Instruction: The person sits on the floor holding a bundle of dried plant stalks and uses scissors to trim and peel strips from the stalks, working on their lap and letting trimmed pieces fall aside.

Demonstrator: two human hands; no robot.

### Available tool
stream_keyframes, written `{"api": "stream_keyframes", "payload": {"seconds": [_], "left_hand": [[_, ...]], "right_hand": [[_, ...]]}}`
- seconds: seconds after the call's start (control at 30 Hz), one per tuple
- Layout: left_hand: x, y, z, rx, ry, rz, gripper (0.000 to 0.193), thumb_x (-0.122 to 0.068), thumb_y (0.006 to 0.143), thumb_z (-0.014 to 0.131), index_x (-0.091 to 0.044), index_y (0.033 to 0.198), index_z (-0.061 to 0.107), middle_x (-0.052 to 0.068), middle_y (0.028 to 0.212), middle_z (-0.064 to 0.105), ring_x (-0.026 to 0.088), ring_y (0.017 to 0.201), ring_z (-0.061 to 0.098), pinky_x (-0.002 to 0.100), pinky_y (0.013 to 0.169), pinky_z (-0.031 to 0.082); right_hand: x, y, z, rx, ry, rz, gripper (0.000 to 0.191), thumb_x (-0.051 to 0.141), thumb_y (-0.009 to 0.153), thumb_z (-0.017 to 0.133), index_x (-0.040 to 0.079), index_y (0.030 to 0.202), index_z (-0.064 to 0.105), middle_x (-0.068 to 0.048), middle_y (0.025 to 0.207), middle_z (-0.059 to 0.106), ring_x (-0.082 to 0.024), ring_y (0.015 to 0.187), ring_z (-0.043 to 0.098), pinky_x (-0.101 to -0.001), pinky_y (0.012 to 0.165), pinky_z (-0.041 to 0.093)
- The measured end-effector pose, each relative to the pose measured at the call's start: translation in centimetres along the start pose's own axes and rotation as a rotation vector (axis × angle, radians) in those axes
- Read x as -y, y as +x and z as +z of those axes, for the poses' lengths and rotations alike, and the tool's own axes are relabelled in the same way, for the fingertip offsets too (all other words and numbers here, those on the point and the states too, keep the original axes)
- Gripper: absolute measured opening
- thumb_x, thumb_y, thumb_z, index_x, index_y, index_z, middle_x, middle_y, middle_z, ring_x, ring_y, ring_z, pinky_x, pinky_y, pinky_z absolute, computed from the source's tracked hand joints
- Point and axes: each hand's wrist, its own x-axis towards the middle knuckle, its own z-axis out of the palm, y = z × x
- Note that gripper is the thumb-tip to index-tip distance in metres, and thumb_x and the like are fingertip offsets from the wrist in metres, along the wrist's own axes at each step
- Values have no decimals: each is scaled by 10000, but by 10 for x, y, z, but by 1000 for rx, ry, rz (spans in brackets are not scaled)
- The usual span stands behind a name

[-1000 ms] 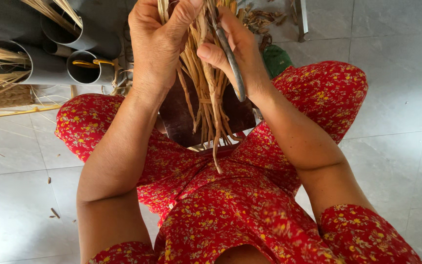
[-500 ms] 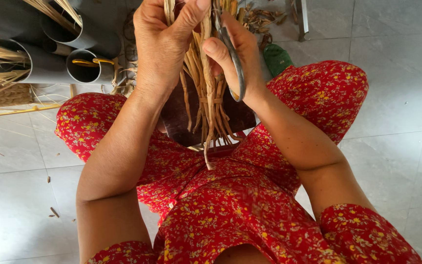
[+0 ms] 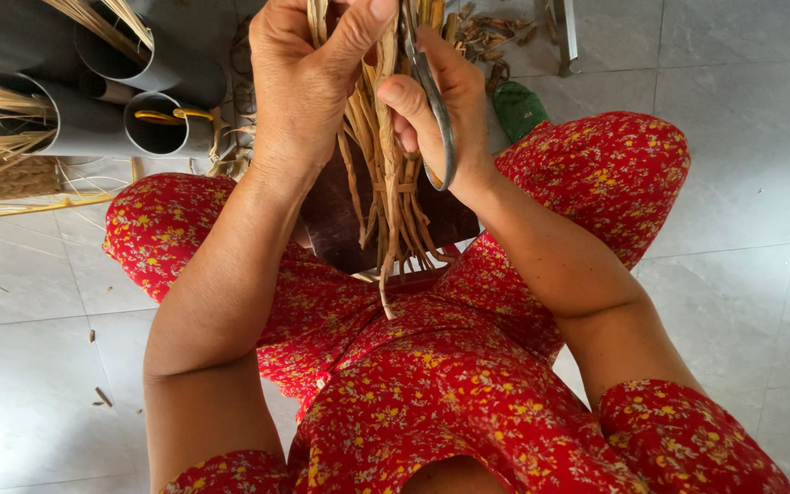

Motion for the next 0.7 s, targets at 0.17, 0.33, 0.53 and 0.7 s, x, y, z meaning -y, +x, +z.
{"api": "stream_keyframes", "payload": {"seconds": [0.17,0.33,0.53,0.7], "left_hand": [[3,-2,-2,4,71,18,139,-139,1117,766,-28,1054,712,19,911,728,74,773,657,225,710,534],[9,-2,-1,28,256,79,140,-174,1117,755,-44,1118,702,29,993,754,76,814,695,224,740,570],[25,-10,10,113,590,42,104,-120,1099,692,-47,1129,624,21,969,794,83,780,734,223,678,580],[38,-23,22,258,673,50,174,-91,1119,694,-36,1145,532,19,956,759,76,903,766,231,779,586]], "right_hand": [[-4,6,-1,18,33,-57,382,418,1064,674,69,1216,650,44,664,536,-43,489,513,-214,429,441],[3,13,-21,-66,58,-98,306,354,1123,630,70,1232,664,9,657,574,-69,465,531,-222,417,423],[5,17,-48,-159,-11,-310,121,119,1113,725,68,1161,626,-38,962,646,-134,807,633,-282,735,516],[-5,16,-65,-315,-20,-360,153,14,1049,799,50,1062,651,11,942,630,-108,829,616,-303,839,545]]}}
